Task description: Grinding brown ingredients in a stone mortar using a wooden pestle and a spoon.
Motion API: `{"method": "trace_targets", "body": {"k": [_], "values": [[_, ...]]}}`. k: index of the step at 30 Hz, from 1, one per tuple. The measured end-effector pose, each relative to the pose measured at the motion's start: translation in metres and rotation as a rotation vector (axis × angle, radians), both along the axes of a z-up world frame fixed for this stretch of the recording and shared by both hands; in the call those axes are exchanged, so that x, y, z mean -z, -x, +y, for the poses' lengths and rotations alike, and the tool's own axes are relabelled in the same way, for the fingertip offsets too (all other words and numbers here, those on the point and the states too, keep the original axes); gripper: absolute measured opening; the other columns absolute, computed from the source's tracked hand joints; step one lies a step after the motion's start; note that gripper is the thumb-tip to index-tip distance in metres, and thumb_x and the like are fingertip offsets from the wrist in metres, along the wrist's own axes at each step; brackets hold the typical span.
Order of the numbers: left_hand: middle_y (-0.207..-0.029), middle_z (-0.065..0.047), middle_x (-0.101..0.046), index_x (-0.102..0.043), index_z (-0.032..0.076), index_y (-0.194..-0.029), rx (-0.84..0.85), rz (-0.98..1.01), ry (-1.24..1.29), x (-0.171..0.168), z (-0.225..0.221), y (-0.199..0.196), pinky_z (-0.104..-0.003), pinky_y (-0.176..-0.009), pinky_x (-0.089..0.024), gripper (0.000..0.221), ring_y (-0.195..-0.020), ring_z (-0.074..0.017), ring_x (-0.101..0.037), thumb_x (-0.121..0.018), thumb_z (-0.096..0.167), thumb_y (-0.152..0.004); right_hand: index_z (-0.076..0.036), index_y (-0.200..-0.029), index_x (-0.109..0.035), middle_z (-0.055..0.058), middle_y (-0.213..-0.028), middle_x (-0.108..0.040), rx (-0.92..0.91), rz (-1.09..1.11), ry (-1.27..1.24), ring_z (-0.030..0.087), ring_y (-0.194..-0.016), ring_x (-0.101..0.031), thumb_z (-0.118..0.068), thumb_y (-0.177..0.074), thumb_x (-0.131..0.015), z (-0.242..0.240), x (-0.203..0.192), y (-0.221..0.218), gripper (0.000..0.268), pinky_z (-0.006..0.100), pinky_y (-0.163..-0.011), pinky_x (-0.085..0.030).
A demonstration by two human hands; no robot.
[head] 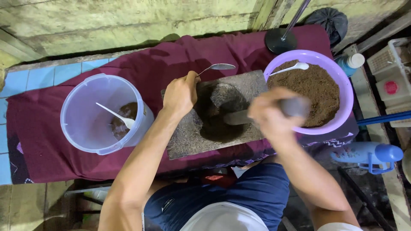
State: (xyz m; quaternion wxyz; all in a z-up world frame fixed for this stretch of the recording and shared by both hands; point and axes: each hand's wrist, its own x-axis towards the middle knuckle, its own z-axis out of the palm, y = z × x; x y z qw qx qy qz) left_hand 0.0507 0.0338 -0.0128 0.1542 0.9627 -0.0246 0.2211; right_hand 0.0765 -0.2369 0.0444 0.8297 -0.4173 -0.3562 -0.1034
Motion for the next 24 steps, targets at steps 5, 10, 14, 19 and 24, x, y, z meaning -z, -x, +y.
{"method": "trace_targets", "body": {"k": [5,10,14,19,24], "values": [[-0.075,-0.009,-0.071,-0.054,0.011,-0.104,0.025,-0.016,-0.060,-0.016,-0.005,0.010,-0.045,-0.066,-0.060,0.002,-0.065,-0.0342,-0.073,-0.055,0.012,-0.103,-0.002,-0.058,-0.041,0.012,-0.037,-0.038,0.021,0.050,-0.005,0.020,-0.028,-0.039,0.019,-0.083,-0.056,0.028,0.015,0.004,0.037,0.029,-0.031,-0.038],[-0.075,-0.008,-0.071,-0.056,0.012,-0.103,0.040,-0.026,-0.040,-0.019,-0.004,0.007,-0.043,-0.067,-0.060,0.008,-0.066,-0.0328,-0.073,-0.053,0.018,-0.107,-0.002,-0.055,-0.045,0.010,-0.037,-0.040,0.021,0.013,0.057,0.017,-0.028,-0.039,0.017,-0.081,-0.056,0.026,-0.035,0.024,0.034,0.029,-0.031,-0.038],[-0.072,-0.003,-0.070,-0.058,0.013,-0.106,0.042,0.012,-0.053,-0.006,0.001,0.001,-0.040,-0.066,-0.060,0.010,-0.065,-0.0280,-0.074,-0.051,0.020,-0.109,-0.005,-0.061,-0.045,0.008,-0.040,-0.041,-0.003,0.023,0.026,0.015,-0.030,-0.040,0.006,-0.087,-0.057,0.013,-0.086,0.042,0.031,0.027,-0.034,-0.039],[-0.072,-0.007,-0.070,-0.056,0.011,-0.105,0.092,-0.014,-0.023,-0.021,-0.002,0.008,-0.042,-0.065,-0.059,0.010,-0.066,-0.0310,-0.074,-0.050,0.018,-0.108,-0.005,-0.061,-0.047,0.009,-0.040,-0.043,0.028,0.072,0.030,0.018,-0.032,-0.046,0.012,-0.082,-0.059,0.038,-0.003,0.016,0.030,0.031,-0.035,-0.042],[-0.075,-0.008,-0.073,-0.057,0.009,-0.106,0.135,-0.038,0.022,-0.031,-0.004,0.015,-0.042,-0.065,-0.059,0.007,-0.069,-0.0313,-0.075,-0.052,0.013,-0.106,-0.002,-0.057,-0.045,0.009,-0.037,-0.038,0.060,0.096,0.034,0.019,-0.029,-0.042,0.016,-0.082,-0.056,0.041,0.005,0.015,0.032,0.030,-0.033,-0.038]]}}
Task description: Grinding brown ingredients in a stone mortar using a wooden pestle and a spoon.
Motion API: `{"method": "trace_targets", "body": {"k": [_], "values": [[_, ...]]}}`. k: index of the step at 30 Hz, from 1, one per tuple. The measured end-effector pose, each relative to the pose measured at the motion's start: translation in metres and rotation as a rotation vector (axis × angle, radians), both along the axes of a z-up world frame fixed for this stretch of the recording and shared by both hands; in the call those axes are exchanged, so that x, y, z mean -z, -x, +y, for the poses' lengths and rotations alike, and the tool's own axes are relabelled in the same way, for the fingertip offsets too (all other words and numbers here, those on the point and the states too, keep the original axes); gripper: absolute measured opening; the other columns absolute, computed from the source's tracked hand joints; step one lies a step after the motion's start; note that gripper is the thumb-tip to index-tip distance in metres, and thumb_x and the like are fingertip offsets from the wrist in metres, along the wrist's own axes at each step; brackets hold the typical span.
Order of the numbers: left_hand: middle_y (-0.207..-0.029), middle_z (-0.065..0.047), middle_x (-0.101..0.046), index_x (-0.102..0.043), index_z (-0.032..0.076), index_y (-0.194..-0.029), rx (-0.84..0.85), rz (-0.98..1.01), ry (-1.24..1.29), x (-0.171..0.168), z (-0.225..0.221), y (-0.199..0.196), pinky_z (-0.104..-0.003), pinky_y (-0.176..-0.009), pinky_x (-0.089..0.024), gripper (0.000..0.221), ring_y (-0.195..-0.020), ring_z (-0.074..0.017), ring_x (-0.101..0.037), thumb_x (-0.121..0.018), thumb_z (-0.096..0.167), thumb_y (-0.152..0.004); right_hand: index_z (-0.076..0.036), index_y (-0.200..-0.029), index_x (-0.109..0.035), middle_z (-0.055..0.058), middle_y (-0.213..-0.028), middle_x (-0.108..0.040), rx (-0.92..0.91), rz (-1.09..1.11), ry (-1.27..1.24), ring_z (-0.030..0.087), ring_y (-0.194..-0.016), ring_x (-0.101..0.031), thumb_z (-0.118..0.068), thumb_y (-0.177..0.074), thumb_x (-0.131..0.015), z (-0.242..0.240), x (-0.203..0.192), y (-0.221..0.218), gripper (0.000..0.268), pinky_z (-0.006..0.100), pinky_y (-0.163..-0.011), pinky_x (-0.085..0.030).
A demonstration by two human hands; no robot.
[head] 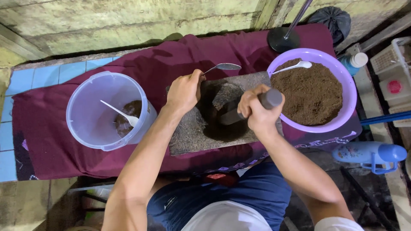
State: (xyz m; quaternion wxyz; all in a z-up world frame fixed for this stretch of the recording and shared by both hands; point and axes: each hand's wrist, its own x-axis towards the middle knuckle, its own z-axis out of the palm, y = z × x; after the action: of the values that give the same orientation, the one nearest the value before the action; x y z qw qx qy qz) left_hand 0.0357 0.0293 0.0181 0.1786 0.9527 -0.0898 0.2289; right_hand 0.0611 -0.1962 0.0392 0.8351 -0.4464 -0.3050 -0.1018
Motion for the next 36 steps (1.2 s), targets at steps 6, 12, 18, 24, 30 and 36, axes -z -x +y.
{"method": "trace_targets", "body": {"k": [6,12,18,24,30,36], "values": [[-0.068,-0.006,-0.068,-0.058,0.012,-0.107,-0.084,-0.003,-0.064,0.022,0.002,-0.010,-0.041,-0.065,-0.059,0.012,-0.063,-0.0297,-0.072,-0.053,0.022,-0.109,-0.004,-0.062,-0.052,0.010,-0.039,-0.046,0.010,-0.061,0.027,0.018,-0.030,-0.047,0.009,-0.087,-0.057,-0.024,-0.066,0.022,0.028,0.030,-0.034,-0.042],[-0.066,-0.002,-0.066,-0.057,0.014,-0.105,-0.070,-0.003,-0.081,0.020,0.001,-0.011,-0.038,-0.065,-0.059,0.011,-0.062,-0.0254,-0.072,-0.051,0.022,-0.110,-0.005,-0.073,-0.050,0.008,-0.047,-0.044,-0.044,-0.114,0.106,0.019,-0.037,-0.048,0.013,-0.090,-0.052,-0.017,-0.050,0.016,0.025,0.032,-0.041,-0.047],[-0.070,-0.007,-0.069,-0.056,0.010,-0.104,-0.064,0.074,-0.007,-0.004,-0.006,0.004,-0.043,-0.067,-0.059,0.014,-0.066,-0.0316,-0.073,-0.047,0.020,-0.110,-0.002,-0.054,-0.048,0.010,-0.039,-0.044,-0.025,-0.089,0.067,0.019,-0.030,-0.043,0.020,-0.079,-0.058,0.002,-0.009,0.002,0.035,0.030,-0.034,-0.038],[-0.071,-0.008,-0.068,-0.053,0.013,-0.105,-0.124,0.203,-0.015,0.009,-0.003,-0.008,-0.046,-0.071,-0.059,0.018,-0.066,-0.0333,-0.071,-0.042,0.025,-0.112,-0.002,-0.062,-0.054,0.010,-0.039,-0.047,0.013,-0.131,0.042,0.017,-0.029,-0.046,0.013,-0.086,-0.057,-0.018,-0.058,0.023,0.028,0.030,-0.035,-0.043],[-0.067,-0.002,-0.065,-0.056,0.016,-0.108,-0.154,0.103,-0.061,0.017,0.000,-0.010,-0.039,-0.067,-0.060,0.017,-0.062,-0.0268,-0.070,-0.044,0.027,-0.112,-0.010,-0.072,-0.043,0.007,-0.044,-0.037,-0.039,-0.079,0.029,0.018,-0.034,-0.039,0.002,-0.093,-0.052,-0.013,-0.039,0.010,0.026,0.028,-0.039,-0.038],[-0.062,-0.003,-0.063,-0.054,0.012,-0.100,-0.048,-0.055,-0.002,0.005,-0.003,0.002,-0.040,-0.062,-0.058,0.018,-0.058,-0.0283,-0.070,-0.044,0.022,-0.110,-0.003,-0.063,-0.041,0.011,-0.041,-0.040,0.007,-0.049,0.075,0.020,-0.032,-0.044,0.021,-0.085,-0.054,0.002,0.000,0.001,0.036,0.028,-0.038,-0.038]]}}
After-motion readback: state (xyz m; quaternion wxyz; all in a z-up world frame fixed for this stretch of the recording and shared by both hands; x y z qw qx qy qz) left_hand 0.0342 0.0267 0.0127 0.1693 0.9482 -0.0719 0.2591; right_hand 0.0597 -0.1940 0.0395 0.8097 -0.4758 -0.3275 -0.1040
